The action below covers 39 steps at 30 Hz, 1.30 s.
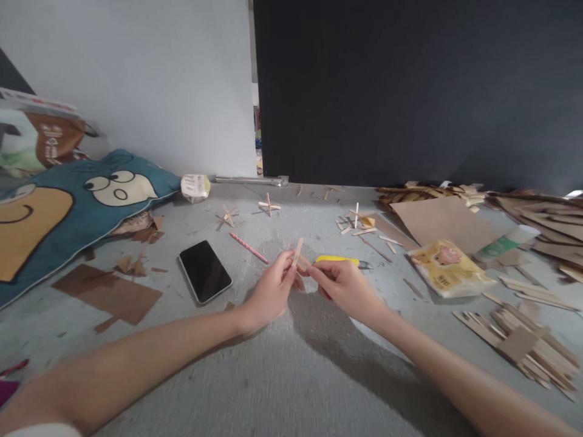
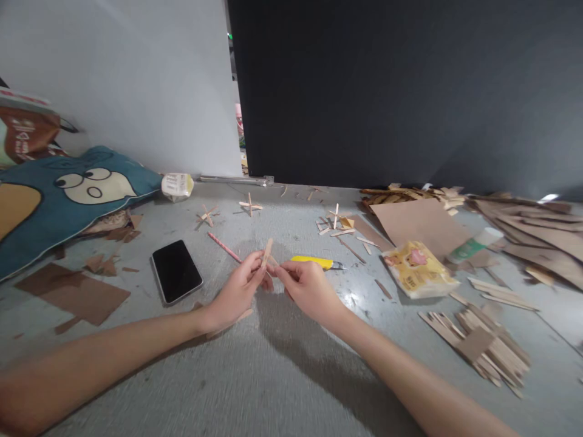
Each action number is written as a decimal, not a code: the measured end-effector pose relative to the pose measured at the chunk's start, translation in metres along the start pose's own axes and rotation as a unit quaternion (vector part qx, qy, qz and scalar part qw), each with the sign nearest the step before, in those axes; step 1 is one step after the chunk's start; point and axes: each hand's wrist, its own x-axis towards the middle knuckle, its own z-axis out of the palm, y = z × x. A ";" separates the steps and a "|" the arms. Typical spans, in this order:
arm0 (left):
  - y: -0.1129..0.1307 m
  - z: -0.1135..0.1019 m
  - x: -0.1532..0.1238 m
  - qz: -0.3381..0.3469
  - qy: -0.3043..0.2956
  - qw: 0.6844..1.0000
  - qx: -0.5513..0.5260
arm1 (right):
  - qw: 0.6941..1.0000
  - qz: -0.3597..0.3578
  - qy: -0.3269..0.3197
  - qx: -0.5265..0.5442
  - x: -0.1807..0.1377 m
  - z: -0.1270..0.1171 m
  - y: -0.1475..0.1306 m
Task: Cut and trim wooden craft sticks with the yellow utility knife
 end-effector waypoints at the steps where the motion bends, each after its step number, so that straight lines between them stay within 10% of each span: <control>1: 0.000 0.000 0.000 0.003 -0.004 1.000 0.010 | 1.000 -0.004 0.002 0.002 0.000 0.001 0.000; 39: -0.002 -0.001 -0.003 0.010 0.027 0.999 0.036 | 0.995 -0.030 0.042 -0.080 -0.004 0.007 0.013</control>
